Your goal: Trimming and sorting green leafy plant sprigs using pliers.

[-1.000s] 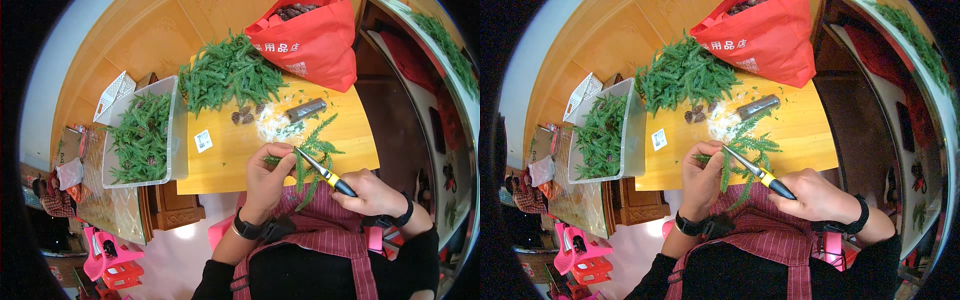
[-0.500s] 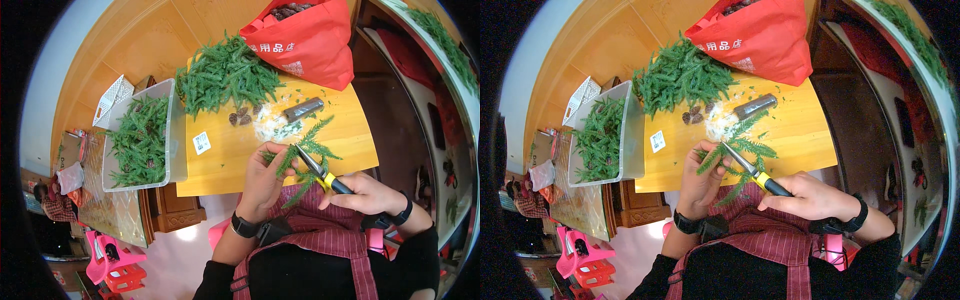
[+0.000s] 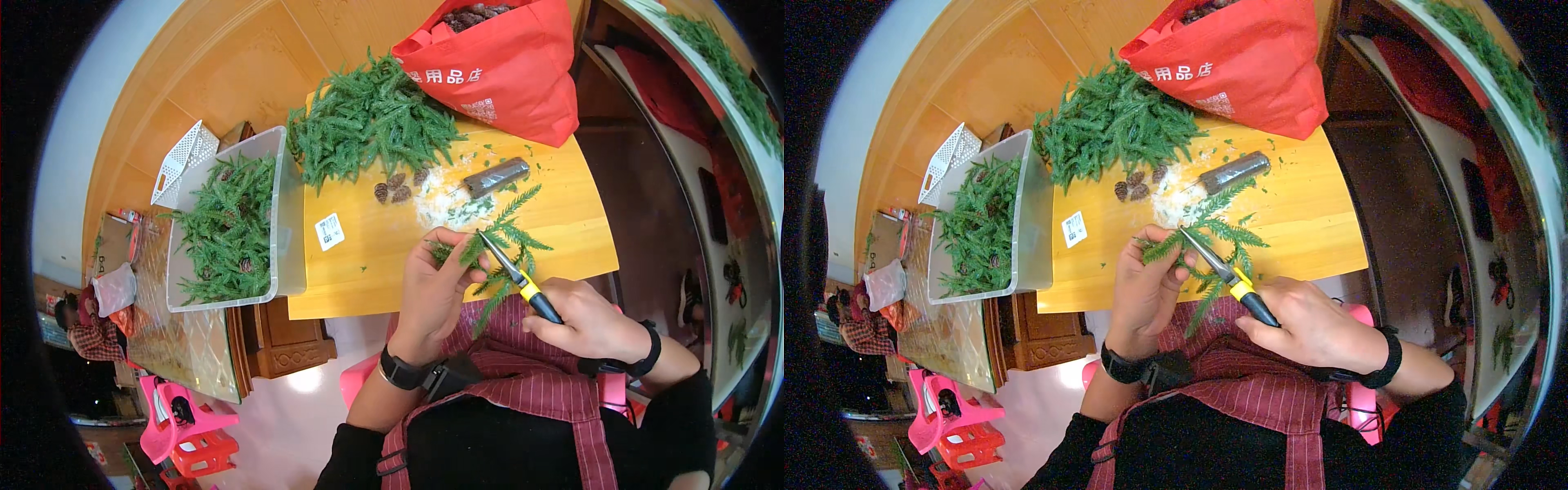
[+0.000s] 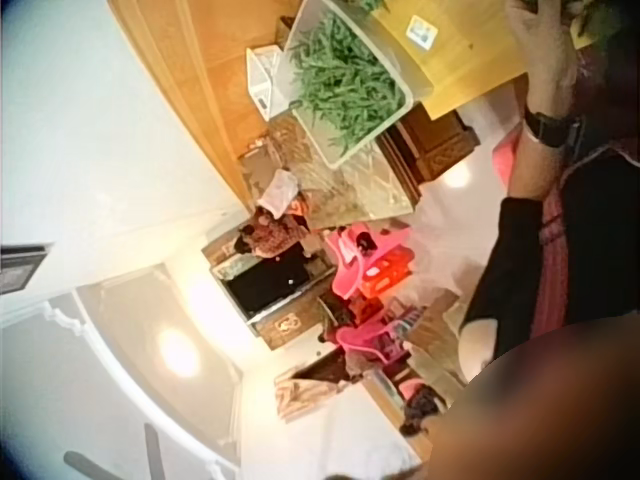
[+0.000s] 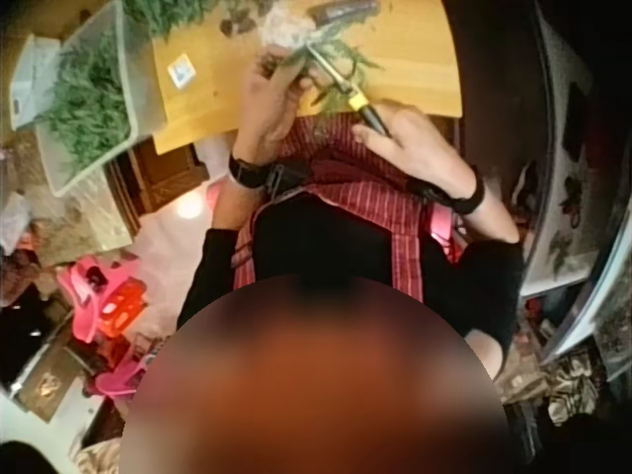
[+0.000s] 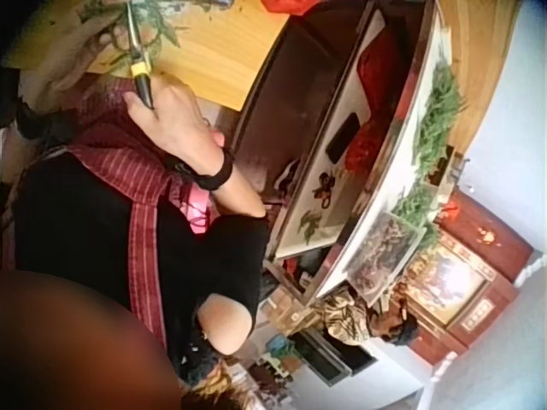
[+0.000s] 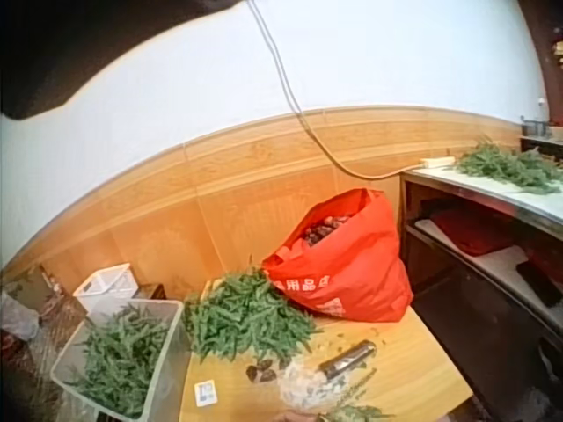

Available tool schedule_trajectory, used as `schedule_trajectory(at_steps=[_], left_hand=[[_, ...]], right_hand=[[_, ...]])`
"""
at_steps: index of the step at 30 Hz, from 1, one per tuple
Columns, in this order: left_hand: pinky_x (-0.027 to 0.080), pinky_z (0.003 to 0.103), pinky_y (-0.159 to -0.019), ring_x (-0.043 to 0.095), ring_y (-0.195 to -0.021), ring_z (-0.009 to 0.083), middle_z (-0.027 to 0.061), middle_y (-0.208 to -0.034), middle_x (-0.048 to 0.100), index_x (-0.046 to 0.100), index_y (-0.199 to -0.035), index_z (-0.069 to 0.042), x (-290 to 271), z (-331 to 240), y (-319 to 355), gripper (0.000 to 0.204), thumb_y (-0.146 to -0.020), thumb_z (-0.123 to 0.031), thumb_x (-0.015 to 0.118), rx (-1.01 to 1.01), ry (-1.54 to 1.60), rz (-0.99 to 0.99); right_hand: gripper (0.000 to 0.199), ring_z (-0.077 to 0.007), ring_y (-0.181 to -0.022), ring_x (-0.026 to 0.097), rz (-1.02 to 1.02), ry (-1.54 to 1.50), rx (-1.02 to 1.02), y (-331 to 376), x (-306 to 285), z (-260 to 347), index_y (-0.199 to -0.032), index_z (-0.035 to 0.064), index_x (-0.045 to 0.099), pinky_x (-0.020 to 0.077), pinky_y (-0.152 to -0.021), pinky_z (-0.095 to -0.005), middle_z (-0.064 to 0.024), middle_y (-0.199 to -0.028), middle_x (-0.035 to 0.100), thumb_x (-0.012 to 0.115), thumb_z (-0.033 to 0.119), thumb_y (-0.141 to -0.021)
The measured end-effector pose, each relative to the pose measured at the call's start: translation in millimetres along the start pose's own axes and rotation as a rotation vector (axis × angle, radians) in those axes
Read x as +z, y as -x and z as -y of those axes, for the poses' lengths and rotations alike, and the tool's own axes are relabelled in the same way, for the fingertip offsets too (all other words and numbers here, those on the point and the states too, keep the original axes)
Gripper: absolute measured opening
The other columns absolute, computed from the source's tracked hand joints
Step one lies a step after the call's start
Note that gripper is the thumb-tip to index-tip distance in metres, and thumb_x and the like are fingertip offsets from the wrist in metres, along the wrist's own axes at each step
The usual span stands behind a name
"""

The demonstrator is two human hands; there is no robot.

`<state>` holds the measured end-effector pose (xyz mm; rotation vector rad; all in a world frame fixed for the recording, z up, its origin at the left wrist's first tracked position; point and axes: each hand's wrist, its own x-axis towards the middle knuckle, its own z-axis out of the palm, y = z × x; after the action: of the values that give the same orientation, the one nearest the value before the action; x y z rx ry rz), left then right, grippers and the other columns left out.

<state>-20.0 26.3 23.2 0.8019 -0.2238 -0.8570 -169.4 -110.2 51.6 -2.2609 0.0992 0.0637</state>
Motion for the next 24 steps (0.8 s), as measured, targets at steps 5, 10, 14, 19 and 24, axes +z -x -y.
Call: schedule_trajectory(at_steps=[5, 10, 14, 19, 24], left_hand=[[0.049, 0.018, -0.057, 0.057, -0.073, 0.0157, 0.0099, -0.086, 0.057, 0.050, -0.090, -0.004, 3.8, 1.0, 0.3, 0.009, -0.085, 0.001, 0.054, -0.004, 0.006, -0.022], [0.050, 0.018, -0.059, 0.058, -0.074, 0.0146, 0.0087, -0.084, 0.057, 0.051, -0.087, -0.004, 0.0, 4.0, 0.2, 0.006, -0.085, -0.001, 0.056, -0.009, 0.027, -0.016], [0.050, 0.018, -0.060, 0.058, -0.074, 0.0141, 0.0082, -0.084, 0.058, 0.051, -0.087, -0.004, -0.6, 4.3, -0.9, 0.006, -0.085, -0.002, 0.056, 0.007, 0.008, -0.037], [0.048, 0.019, -0.057, 0.058, -0.073, 0.0132, 0.0069, -0.082, 0.058, 0.053, -0.094, -0.002, 0.6, -11.2, 2.0, 0.009, -0.085, -0.001, 0.055, -0.019, -0.131, -0.051], [0.042, 0.017, -0.058, 0.056, -0.071, 0.0097, 0.0061, -0.084, 0.059, 0.055, -0.095, -0.001, -11.9, -18.8, 6.0, 0.012, -0.083, 0.002, 0.055, 0.077, -0.276, -0.070]], right_hand=[[0.023, -0.0337, -0.059, 0.050, -0.064, 0.027, 0.012, -1.0, 4.9, -2.0, -0.068, -0.0016, 0.049, 0.0393, -0.056, -0.0416, -0.0169, -0.062, 0.049, 0.059, 0.016, -0.077], [0.026, -0.0397, -0.063, 0.054, -0.117, 0.154, 0.059, -4.9, 5.8, 2.6, -0.070, -0.0026, 0.049, 0.0425, -0.059, -0.0465, -0.0227, -0.065, 0.053, 0.057, 0.020, -0.079], [0.023, -0.0371, -0.061, 0.055, -0.047, 0.046, 0.107, -7.8, 3.8, -5.6, -0.074, -0.0005, 0.054, 0.0435, -0.058, -0.0434, -0.0199, -0.066, 0.055, 0.056, 0.021, -0.081], [0.022, -0.0214, -0.082, 0.058, 0.201, -0.487, 0.094, -4.1, -9.2, -8.2, -0.091, -0.0017, 0.063, 0.0435, -0.076, -0.0313, -0.0107, -0.088, 0.063, 0.055, 0.017, -0.085], [0.021, -0.0183, -0.085, 0.055, 0.246, -0.642, 0.144, 11.3, -19.8, -5.8, -0.093, -0.0004, 0.065, 0.0398, -0.083, -0.0296, -0.0074, -0.092, 0.062, 0.054, 0.016, -0.086]])
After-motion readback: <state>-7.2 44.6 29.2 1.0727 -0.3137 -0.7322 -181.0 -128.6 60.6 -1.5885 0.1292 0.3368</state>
